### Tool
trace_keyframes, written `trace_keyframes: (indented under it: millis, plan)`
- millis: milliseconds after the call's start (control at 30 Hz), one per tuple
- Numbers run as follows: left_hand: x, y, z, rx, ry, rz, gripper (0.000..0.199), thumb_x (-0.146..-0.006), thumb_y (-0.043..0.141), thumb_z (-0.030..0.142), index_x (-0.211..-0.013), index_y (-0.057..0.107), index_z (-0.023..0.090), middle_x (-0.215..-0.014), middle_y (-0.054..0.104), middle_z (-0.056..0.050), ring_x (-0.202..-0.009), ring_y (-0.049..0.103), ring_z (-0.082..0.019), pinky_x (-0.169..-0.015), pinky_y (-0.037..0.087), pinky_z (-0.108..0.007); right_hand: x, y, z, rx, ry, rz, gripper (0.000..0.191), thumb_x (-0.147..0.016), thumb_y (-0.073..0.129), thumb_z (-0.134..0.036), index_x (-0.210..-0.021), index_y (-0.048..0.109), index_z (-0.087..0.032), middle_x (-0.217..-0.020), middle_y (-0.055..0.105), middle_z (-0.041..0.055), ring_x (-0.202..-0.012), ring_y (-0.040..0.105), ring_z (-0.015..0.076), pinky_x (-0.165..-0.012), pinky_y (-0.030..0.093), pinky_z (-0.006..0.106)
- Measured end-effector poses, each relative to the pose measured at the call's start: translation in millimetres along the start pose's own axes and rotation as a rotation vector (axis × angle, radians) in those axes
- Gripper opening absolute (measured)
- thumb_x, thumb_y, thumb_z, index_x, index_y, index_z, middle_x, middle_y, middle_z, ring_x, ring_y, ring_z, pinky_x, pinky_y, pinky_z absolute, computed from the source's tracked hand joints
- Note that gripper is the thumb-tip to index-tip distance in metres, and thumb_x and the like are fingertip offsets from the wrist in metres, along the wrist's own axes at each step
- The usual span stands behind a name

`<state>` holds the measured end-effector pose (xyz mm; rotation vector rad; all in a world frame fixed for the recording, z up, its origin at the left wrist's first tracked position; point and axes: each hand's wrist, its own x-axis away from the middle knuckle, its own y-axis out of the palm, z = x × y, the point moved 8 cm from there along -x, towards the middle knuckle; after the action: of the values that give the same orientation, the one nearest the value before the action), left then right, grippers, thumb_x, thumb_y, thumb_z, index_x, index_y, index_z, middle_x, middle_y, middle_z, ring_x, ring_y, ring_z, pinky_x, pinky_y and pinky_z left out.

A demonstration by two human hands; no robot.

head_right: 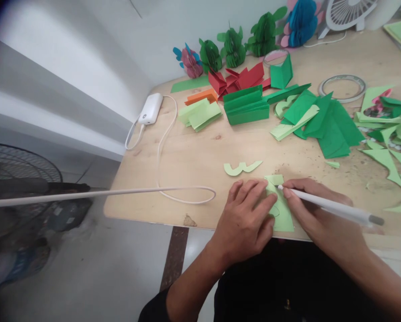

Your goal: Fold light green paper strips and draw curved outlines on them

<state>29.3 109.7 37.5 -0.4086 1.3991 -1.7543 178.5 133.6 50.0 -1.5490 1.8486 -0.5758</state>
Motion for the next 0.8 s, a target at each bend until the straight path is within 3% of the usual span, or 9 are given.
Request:
trace_keyframes:
  millis: [300,800]
  plan:
    - [0.3,0.4,0.2,0.0,0.0,0.001,0.037,-0.095,0.045,0.03,-0.126,0.059,0.017,-0.143,0.054,-0.012,-0.134,0.045,-0.028,-0.118,0.028,-0.05,5.4,-3.5,-1.3,0.027,-0.019,-0.003,0.037,-0.08,0.057,-0.062,-0.08,0.069,-0.027,-0.074,0.074,0.0011,-0.063,0.068,0.0179,-0.058,0.052,0.03]
    - [0.1,0.9,-0.2,-0.002,0.004,0.021,0.036,-0.093,0.049,0.03,-0.124,0.061,0.017,-0.141,0.055,-0.013,-0.133,0.045,-0.027,-0.117,0.03,-0.05,17.0,-7.0,4.6,0.06,-0.004,0.019,0.038,-0.081,0.054,-0.063,-0.083,0.069,-0.028,-0.078,0.075,0.0022,-0.07,0.071,0.0213,-0.066,0.056,0.035]
